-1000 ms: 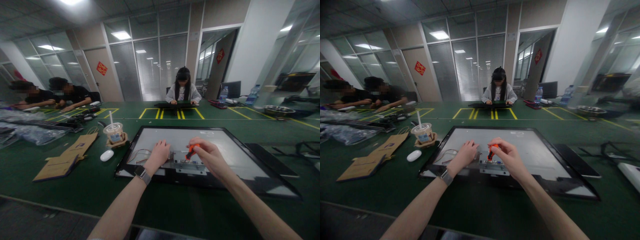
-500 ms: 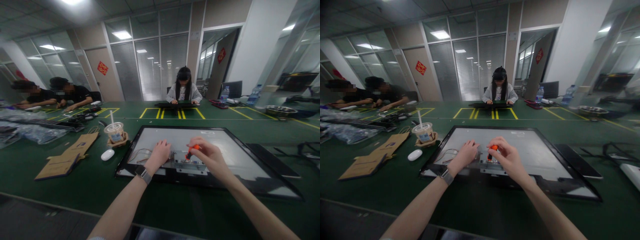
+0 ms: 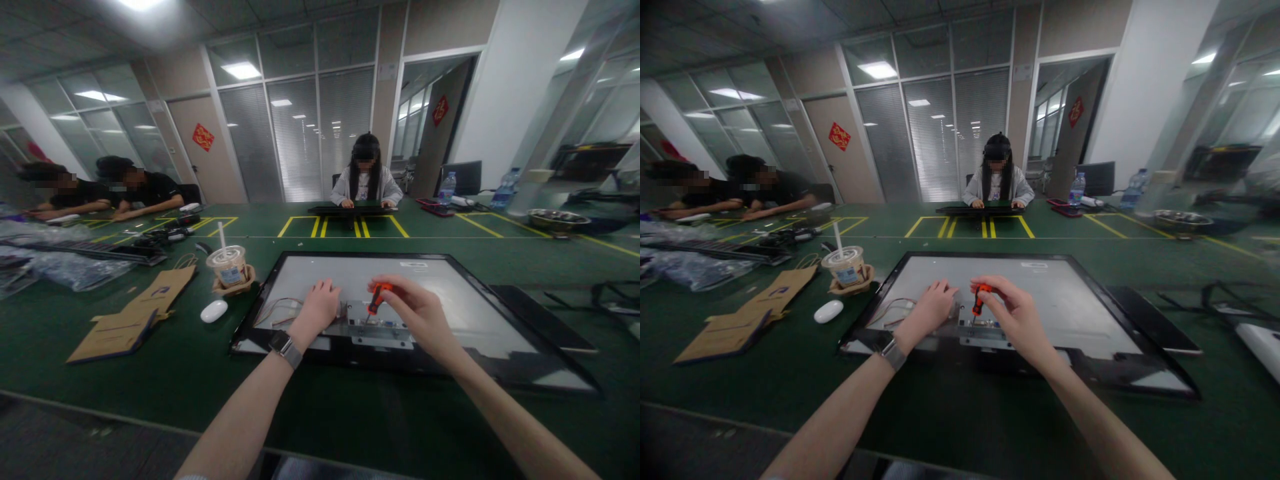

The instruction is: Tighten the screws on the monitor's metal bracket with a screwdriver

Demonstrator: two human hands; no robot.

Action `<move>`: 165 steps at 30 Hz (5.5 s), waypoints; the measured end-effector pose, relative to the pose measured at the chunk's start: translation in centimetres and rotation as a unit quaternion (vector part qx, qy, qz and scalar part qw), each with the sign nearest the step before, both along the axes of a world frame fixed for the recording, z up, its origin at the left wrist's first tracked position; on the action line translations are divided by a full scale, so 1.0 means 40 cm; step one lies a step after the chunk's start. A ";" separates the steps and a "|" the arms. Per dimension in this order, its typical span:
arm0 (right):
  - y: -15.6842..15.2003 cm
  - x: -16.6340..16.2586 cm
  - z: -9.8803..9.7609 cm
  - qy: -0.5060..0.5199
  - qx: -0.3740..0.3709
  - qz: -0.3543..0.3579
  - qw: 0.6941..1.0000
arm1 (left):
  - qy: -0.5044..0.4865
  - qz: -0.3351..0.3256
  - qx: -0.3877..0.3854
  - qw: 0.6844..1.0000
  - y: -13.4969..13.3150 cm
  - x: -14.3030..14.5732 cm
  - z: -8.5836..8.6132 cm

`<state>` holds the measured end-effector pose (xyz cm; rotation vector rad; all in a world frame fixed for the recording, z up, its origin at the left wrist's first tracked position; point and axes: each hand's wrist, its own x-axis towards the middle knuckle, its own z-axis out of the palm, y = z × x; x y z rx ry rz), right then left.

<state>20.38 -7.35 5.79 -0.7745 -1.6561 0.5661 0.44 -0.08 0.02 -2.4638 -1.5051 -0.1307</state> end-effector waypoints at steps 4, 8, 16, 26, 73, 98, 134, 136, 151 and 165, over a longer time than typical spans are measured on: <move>-0.001 0.000 0.000 -0.031 0.050 -0.044 0.997 | 0.000 -0.002 0.007 1.000 -0.002 0.001 0.002; -0.011 0.001 0.006 -0.067 0.061 -0.050 0.995 | 0.002 0.004 -0.006 1.000 0.000 0.004 0.004; -0.012 0.005 0.013 -0.082 0.094 -0.052 0.991 | 0.003 -0.002 -0.005 1.000 -0.003 0.001 0.005; -0.008 -0.002 0.010 0.019 0.022 -0.018 0.999 | 0.001 -0.006 0.008 1.000 -0.001 -0.002 0.000; -0.009 -0.003 -0.006 0.037 -0.025 0.013 0.999 | -0.001 0.002 -0.006 1.000 0.002 0.000 0.000; -0.012 0.002 0.001 -0.079 0.087 -0.058 0.991 | 0.010 -0.001 -0.008 1.000 0.000 0.000 0.003; 0.005 0.012 -0.010 -0.006 -0.016 0.007 1.000 | -0.015 -0.005 -0.012 1.000 0.002 -0.006 0.000; 0.004 0.014 -0.013 -0.001 -0.028 0.023 0.999 | -0.015 -0.006 -0.011 1.000 0.001 -0.004 0.002; 0.007 -0.001 -0.025 -0.019 0.051 -0.079 0.995 | -0.008 -0.006 -0.011 1.000 0.004 -0.004 -0.001; 0.007 0.021 -0.006 -0.100 0.258 -0.285 0.918 | 0.007 -0.014 -0.008 1.000 -0.009 -0.005 0.013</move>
